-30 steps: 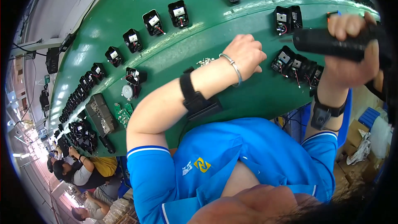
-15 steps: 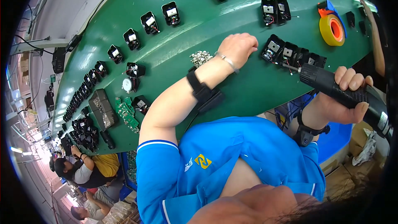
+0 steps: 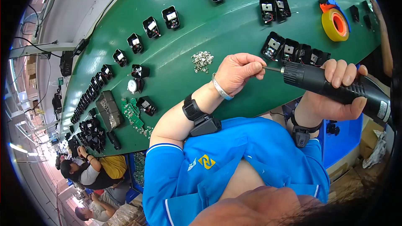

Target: Assembling small electronic components by picking up screws and using an electric screwdriver on a factory production line.

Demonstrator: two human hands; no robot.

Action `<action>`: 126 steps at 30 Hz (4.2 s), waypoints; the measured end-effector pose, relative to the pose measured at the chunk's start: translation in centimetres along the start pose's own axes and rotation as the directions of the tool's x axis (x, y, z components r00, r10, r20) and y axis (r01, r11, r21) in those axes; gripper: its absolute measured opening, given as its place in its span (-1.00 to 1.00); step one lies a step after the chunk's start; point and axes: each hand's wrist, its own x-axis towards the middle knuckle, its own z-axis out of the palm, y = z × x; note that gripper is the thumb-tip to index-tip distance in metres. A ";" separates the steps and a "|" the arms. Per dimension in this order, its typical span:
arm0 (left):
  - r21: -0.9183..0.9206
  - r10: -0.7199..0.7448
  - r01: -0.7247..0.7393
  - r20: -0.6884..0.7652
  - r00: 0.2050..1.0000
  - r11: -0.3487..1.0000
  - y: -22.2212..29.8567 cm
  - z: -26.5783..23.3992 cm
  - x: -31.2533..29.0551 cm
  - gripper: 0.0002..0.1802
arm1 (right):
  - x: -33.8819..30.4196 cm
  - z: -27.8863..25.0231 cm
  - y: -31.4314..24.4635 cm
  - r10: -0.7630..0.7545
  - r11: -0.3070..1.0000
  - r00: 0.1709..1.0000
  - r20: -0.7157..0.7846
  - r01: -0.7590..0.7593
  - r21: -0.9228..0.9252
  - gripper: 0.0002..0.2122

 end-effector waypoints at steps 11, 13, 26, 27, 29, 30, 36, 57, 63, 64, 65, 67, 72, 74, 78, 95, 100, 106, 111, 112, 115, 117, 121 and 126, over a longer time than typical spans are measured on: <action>0.305 -0.054 0.046 0.020 0.998 0.951 -0.1 0.8 0.7 -0.86 | 0.0 -0.7 -0.5 -0.045 0.998 0.997 0.058 0.048 -0.042 -0.54; 0.241 -0.071 0.067 0.010 0.997 0.968 -0.3 0.9 0.9 -0.86 | 0.0 -0.8 -0.5 -0.058 0.995 0.995 0.079 0.064 -0.076 -0.53; 0.896 0.333 -0.428 0.440 0.834 -0.113 2.4 0.6 4.2 -0.20 | 1.2 -3.6 -3.2 -0.174 0.975 0.983 0.055 0.180 -0.130 -0.53; 0.869 0.311 -0.395 0.480 0.820 -0.299 2.4 0.5 5.0 -0.15 | 1.4 -4.0 -3.5 -0.188 0.971 0.980 0.062 0.195 -0.138 -0.54; 0.844 0.272 -0.401 0.504 0.820 -0.357 1.7 0.5 6.5 -0.12 | 1.6 -4.3 -3.6 -0.176 0.971 0.984 0.041 0.180 -0.158 -0.54; 0.814 0.231 -0.407 0.526 0.818 -0.415 1.3 0.3 7.2 -0.09 | 1.6 -4.4 -3.6 -0.165 0.970 0.986 0.019 0.166 -0.177 -0.55; 0.808 0.193 -0.470 0.555 0.809 -0.356 0.2 -1.1 8.6 -0.18 | 1.3 -5.1 -2.7 -0.128 0.974 0.991 0.035 0.132 -0.183 -0.54; 0.937 0.371 -0.344 0.340 0.864 -0.059 -0.7 -2.2 3.5 -0.18 | -0.1 -4.6 4.9 0.133 0.955 0.990 0.036 -0.118 -0.271 -0.63; 0.933 0.379 -0.357 0.346 0.858 -0.042 -0.7 -1.9 4.0 -0.10 | 0.1 -4.7 5.1 0.147 0.950 0.988 0.054 -0.126 -0.285 -0.63; 0.934 0.379 -0.356 0.344 0.859 -0.040 -0.8 -1.9 4.0 -0.10 | 0.1 -4.8 5.1 0.146 0.950 0.987 0.065 -0.121 -0.289 -0.63; 0.934 0.378 -0.354 0.344 0.860 -0.045 -0.8 -1.9 4.1 -0.09 | 0.1 -4.8 5.1 0.145 0.949 0.987 0.076 -0.117 -0.293 -0.63; 0.935 0.377 -0.352 0.343 0.860 -0.047 -0.8 -1.8 4.2 -0.07 | 0.2 -4.8 5.1 0.145 0.946 0.986 0.085 -0.113 -0.303 -0.62; 0.940 0.367 -0.338 0.329 0.870 -0.042 -0.8 -1.4 4.6 -0.06 | 0.5 -5.0 5.1 0.146 0.943 0.982 0.121 -0.102 -0.316 -0.61; 0.940 0.361 -0.338 0.331 0.872 -0.046 -0.7 -1.3 4.7 -0.06 | 0.6 -5.1 5.1 0.153 0.939 0.978 0.139 -0.100 -0.329 -0.61; 0.934 0.358 -0.353 0.348 0.867 -0.056 -0.7 -1.1 5.0 -0.04 | 0.8 -5.1 5.0 0.176 0.929 0.972 0.156 -0.112 -0.353 -0.60; 0.932 0.385 -0.358 0.349 0.854 -0.051 -0.4 -1.8 5.9 -0.03 | 1.1 -4.7 6.4 0.208 0.942 0.922 0.326 -0.099 -0.321 -0.56; 0.946 0.300 -0.325 0.313 0.901 -0.012 0.1 -1.2 5.8 -0.15 | 1.4 -3.4 6.2 0.244 0.910 0.931 0.272 -0.123 -0.396 -0.58; 0.983 0.445 -0.131 0.177 0.878 -0.131 6.7 -4.0 4.7 -0.14 | 5.1 -3.9 3.7 0.014 0.981 0.991 0.132 0.011 -0.193 -0.60; 0.966 0.721 0.129 0.075 0.689 -0.225 11.3 -10.6 7.5 -0.33 | 5.2 -4.1 5.2 0.079 0.968 0.987 0.143 -0.042 -0.246 -0.59; 0.951 0.685 0.164 0.063 0.726 -0.261 11.7 -11.0 8.1 -0.29 | 5.0 -4.2 5.4 0.103 0.971 0.983 0.152 -0.067 -0.229 -0.59; 0.931 0.676 0.229 0.025 0.736 -0.285 11.4 -12.6 8.9 -0.35 | 4.6 -4.5 5.8 0.139 0.973 0.977 0.159 -0.105 -0.208 -0.60; 0.713 0.656 0.218 0.421 0.626 -0.666 10.7 -14.9 8.6 -0.10 | 4.4 -4.3 5.9 0.156 0.972 0.975 0.161 -0.123 -0.201 -0.60; 0.820 0.589 0.058 0.357 0.725 -0.569 10.6 -8.7 5.9 -0.55 | 3.6 -5.4 5.7 0.166 0.960 0.980 0.113 -0.135 -0.243 -0.59; 0.933 0.464 -0.051 0.223 0.857 -0.355 4.3 -5.9 1.9 -0.79 | 2.8 -4.7 7.0 0.214 0.962 0.970 0.113 -0.189 -0.199 -0.60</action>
